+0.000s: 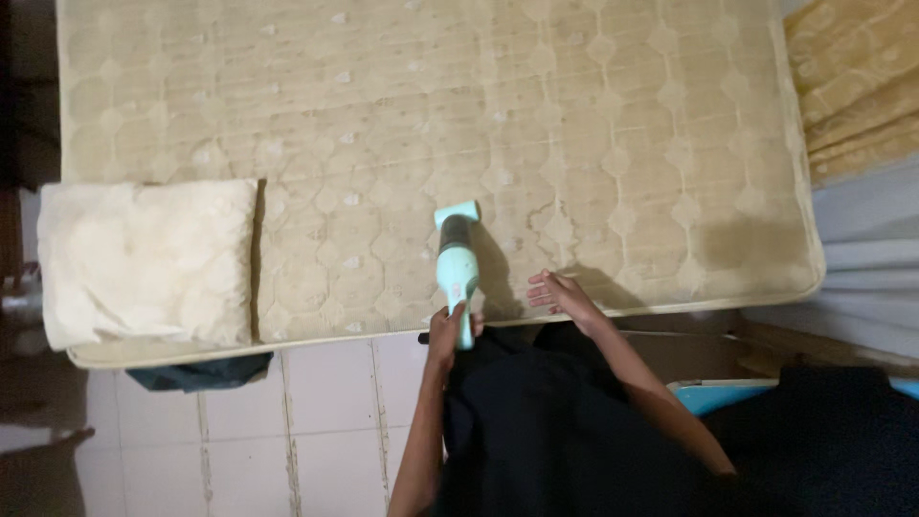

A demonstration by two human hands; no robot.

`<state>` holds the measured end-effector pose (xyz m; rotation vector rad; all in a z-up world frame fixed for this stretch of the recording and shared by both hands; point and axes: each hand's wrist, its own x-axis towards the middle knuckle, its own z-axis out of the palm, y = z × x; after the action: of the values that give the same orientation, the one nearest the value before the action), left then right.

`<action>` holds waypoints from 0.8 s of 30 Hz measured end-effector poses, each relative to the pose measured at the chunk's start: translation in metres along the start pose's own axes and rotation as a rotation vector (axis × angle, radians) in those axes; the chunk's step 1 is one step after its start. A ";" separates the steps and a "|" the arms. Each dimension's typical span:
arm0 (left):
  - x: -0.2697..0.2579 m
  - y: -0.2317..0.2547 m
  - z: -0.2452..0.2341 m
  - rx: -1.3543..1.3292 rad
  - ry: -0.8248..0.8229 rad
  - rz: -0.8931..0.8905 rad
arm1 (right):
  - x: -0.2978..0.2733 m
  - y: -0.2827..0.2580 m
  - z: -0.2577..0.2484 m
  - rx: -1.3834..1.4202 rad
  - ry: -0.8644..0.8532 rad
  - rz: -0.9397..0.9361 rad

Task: The person uses a handheld vacuum cleaner to clean the surface of a mattress. They move the vacuum back and forth across the mattress, covering the edges and the center area. A pillow is visible on the bed but is not handled during the task.

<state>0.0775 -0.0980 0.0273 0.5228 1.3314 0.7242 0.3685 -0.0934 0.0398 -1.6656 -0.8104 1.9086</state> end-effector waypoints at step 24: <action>0.040 0.007 -0.008 0.054 0.025 -0.138 | 0.011 0.009 -0.007 0.008 0.019 0.047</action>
<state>0.0714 -0.0645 0.0031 0.4613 1.3991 0.5839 0.3741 -0.0916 0.0251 -1.7098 -0.7611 1.9222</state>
